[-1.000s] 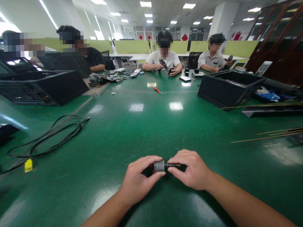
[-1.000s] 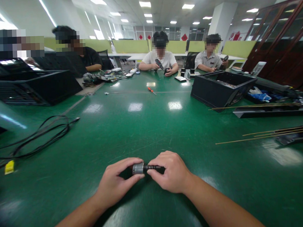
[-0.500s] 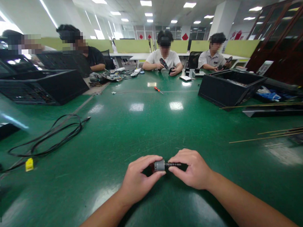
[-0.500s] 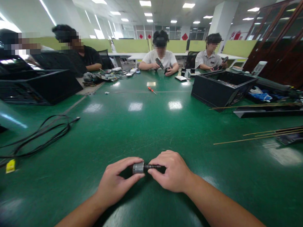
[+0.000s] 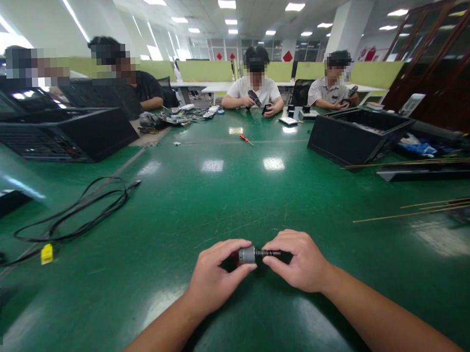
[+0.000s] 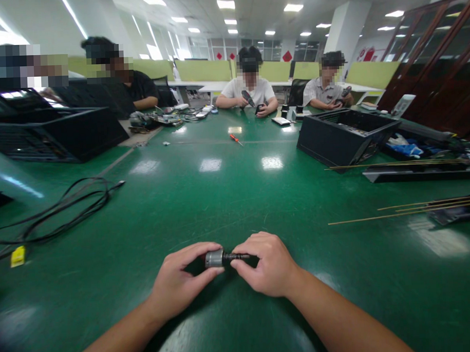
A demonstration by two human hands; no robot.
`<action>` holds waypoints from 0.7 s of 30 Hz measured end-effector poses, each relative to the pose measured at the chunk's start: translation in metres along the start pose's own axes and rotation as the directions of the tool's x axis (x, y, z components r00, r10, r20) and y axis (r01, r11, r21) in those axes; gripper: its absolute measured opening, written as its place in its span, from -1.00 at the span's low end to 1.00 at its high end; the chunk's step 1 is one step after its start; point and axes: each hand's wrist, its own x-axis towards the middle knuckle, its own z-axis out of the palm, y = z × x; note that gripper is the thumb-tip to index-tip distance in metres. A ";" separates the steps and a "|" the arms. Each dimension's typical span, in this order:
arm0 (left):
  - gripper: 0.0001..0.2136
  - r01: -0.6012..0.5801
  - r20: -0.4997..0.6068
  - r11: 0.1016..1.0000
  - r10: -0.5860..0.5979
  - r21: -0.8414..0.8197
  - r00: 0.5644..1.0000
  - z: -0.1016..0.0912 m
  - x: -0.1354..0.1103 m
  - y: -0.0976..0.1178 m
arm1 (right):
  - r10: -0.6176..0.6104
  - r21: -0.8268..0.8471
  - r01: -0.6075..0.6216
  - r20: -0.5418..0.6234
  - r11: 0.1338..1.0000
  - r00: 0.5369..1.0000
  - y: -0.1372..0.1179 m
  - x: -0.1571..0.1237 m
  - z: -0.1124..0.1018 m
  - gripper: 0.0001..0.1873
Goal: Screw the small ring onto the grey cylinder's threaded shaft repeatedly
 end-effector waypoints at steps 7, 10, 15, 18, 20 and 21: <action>-0.72 0.001 -0.002 1.000 -0.001 -0.002 1.000 -0.001 0.000 0.001 | 0.012 0.008 -0.012 0.014 1.000 1.000 0.001 0.000 0.000 -0.92; -0.72 0.003 0.001 1.000 -0.003 -0.005 1.000 -0.001 0.000 0.001 | 0.015 0.006 -0.015 0.012 1.000 1.000 0.001 -0.001 0.000 -0.93; -0.72 0.020 -0.011 1.000 -0.020 -0.015 1.000 0.000 0.000 0.001 | 0.020 0.013 -0.019 -0.008 1.000 1.000 0.001 0.000 0.000 -0.92; -0.72 0.024 -0.021 0.999 -0.025 -0.028 0.999 -0.001 0.001 0.000 | 0.026 0.014 -0.026 -0.013 1.000 1.000 0.002 0.000 0.000 -0.93; -0.72 0.023 -0.024 0.999 -0.024 -0.032 0.999 -0.001 0.001 0.000 | 0.028 0.013 -0.028 -0.015 1.000 1.000 0.002 0.000 0.000 -0.94; -0.73 0.023 -0.023 0.999 -0.024 -0.032 0.999 -0.001 0.001 0.001 | 0.028 0.013 -0.028 -0.017 1.000 0.999 0.003 0.000 0.000 -0.94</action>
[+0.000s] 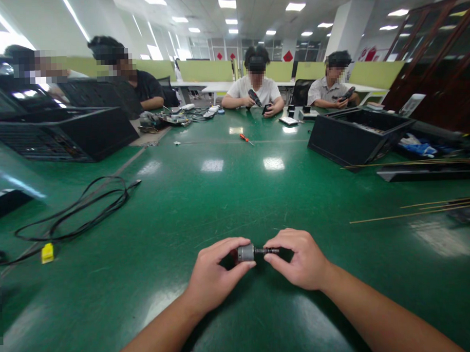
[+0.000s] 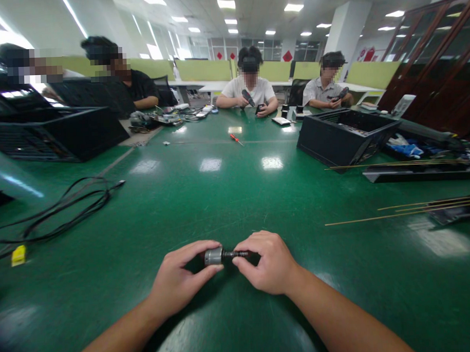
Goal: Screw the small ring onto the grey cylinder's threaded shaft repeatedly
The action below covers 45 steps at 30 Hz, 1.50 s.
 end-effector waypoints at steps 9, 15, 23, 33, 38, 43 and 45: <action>-0.73 0.010 0.004 1.000 -0.010 0.014 1.000 0.000 0.000 0.000 | -0.007 -0.004 0.007 0.004 1.000 1.000 -0.002 0.000 -0.001 -0.94; -0.71 0.008 0.003 1.000 -0.009 0.017 1.000 0.000 0.000 0.000 | -0.005 -0.006 0.005 -0.001 1.000 1.000 -0.002 0.000 -0.001 -0.94; -0.72 0.013 0.014 1.000 -0.013 0.021 1.000 0.000 0.001 0.000 | -0.016 -0.010 0.016 -0.008 1.000 1.000 -0.001 0.000 0.000 -0.94; -0.73 0.007 0.007 0.999 -0.008 0.035 1.000 -0.001 0.000 0.002 | -0.013 -0.022 0.012 -0.003 1.000 1.000 -0.001 0.000 -0.001 -0.94; -0.74 0.005 0.009 0.999 -0.006 0.040 1.000 0.000 0.000 0.001 | -0.021 -0.025 0.020 -0.008 0.999 1.000 -0.001 0.000 -0.001 -0.93; -0.73 0.003 0.002 0.999 -0.004 0.040 1.000 0.000 0.001 0.001 | -0.010 -0.019 0.010 -0.006 1.000 1.000 -0.001 0.001 -0.001 -0.93; -0.73 0.007 0.003 0.999 -0.007 0.039 1.000 -0.001 0.001 0.001 | -0.011 -0.015 0.011 -0.005 1.000 1.000 -0.001 0.001 -0.001 -0.93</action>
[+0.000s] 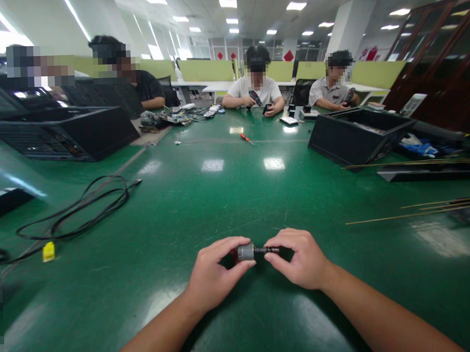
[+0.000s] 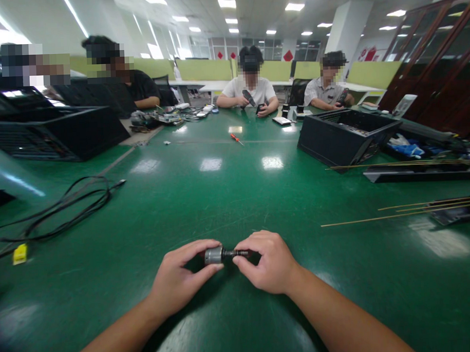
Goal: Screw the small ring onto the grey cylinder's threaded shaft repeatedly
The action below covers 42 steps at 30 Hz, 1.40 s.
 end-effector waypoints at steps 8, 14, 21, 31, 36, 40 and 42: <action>-0.72 0.014 0.010 1.000 -0.014 0.000 1.000 0.000 -0.001 -0.002 | 0.001 -0.003 -0.001 -0.006 1.000 1.000 -0.001 0.000 0.000 -0.94; -0.72 0.001 -0.001 1.000 -0.001 0.004 1.000 0.001 0.000 0.000 | 0.013 0.007 -0.013 -0.001 1.000 1.000 -0.001 -0.001 -0.001 -0.93; -0.72 0.005 -0.005 1.000 -0.005 -0.004 1.000 0.001 0.000 0.001 | 0.010 0.001 -0.010 -0.002 1.000 1.000 -0.001 -0.001 -0.001 -0.93; -0.71 -0.003 0.003 1.000 0.003 -0.009 1.000 0.001 -0.001 -0.001 | 0.015 0.027 -0.015 -0.009 1.000 1.000 -0.001 -0.001 0.000 -0.94; -0.70 -0.006 0.003 1.000 0.006 -0.003 1.000 0.001 -0.001 -0.002 | 0.011 0.027 -0.011 -0.004 1.000 1.000 0.000 -0.001 0.000 -0.94; -0.70 -0.008 0.002 1.000 0.008 -0.011 1.000 0.000 -0.001 -0.001 | 0.011 0.030 -0.011 -0.001 0.999 1.000 0.000 -0.001 -0.001 -0.93; -0.70 -0.007 0.000 1.000 0.007 -0.012 1.000 0.000 -0.002 -0.001 | 0.009 0.028 -0.009 -0.003 1.000 1.000 -0.001 -0.001 -0.002 -0.93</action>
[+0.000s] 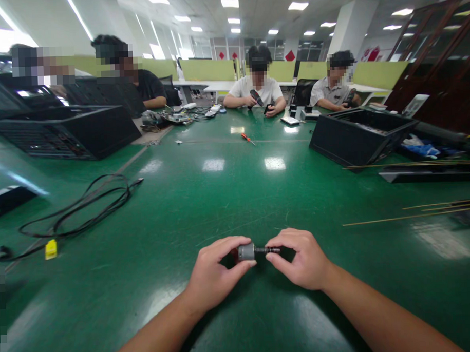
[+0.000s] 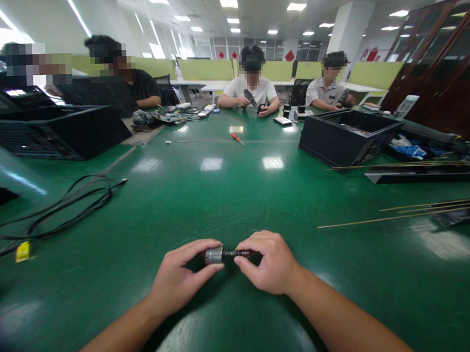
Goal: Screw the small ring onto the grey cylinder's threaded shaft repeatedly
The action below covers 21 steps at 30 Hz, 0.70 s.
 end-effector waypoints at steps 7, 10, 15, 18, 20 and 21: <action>-0.71 -0.001 -0.010 1.000 0.001 0.003 1.000 0.001 0.001 -0.001 | 0.001 0.003 -0.001 -0.007 1.000 1.000 0.000 0.000 -0.001 -0.94; -0.71 -0.006 -0.019 1.000 0.006 -0.001 1.000 0.000 0.002 0.000 | 0.002 -0.001 -0.002 0.000 1.000 1.000 0.001 0.000 -0.001 -0.94; -0.71 -0.008 -0.024 1.000 0.008 -0.006 1.000 -0.001 0.002 0.000 | 0.001 -0.001 -0.001 0.004 1.000 1.000 0.001 0.001 -0.002 -0.94; -0.71 -0.006 -0.026 1.000 0.006 -0.003 1.000 0.000 0.002 0.000 | -0.001 -0.003 0.001 0.008 1.000 1.000 0.000 0.001 -0.003 -0.95; -0.71 -0.003 -0.024 1.000 0.003 0.001 1.000 0.000 0.002 0.000 | -0.002 -0.012 0.002 0.006 1.000 1.000 0.000 0.001 -0.004 -0.95; -0.71 -0.001 -0.024 1.000 0.001 0.003 1.000 0.000 0.002 0.000 | -0.003 -0.017 0.003 0.006 1.000 1.000 0.000 0.001 -0.004 -0.95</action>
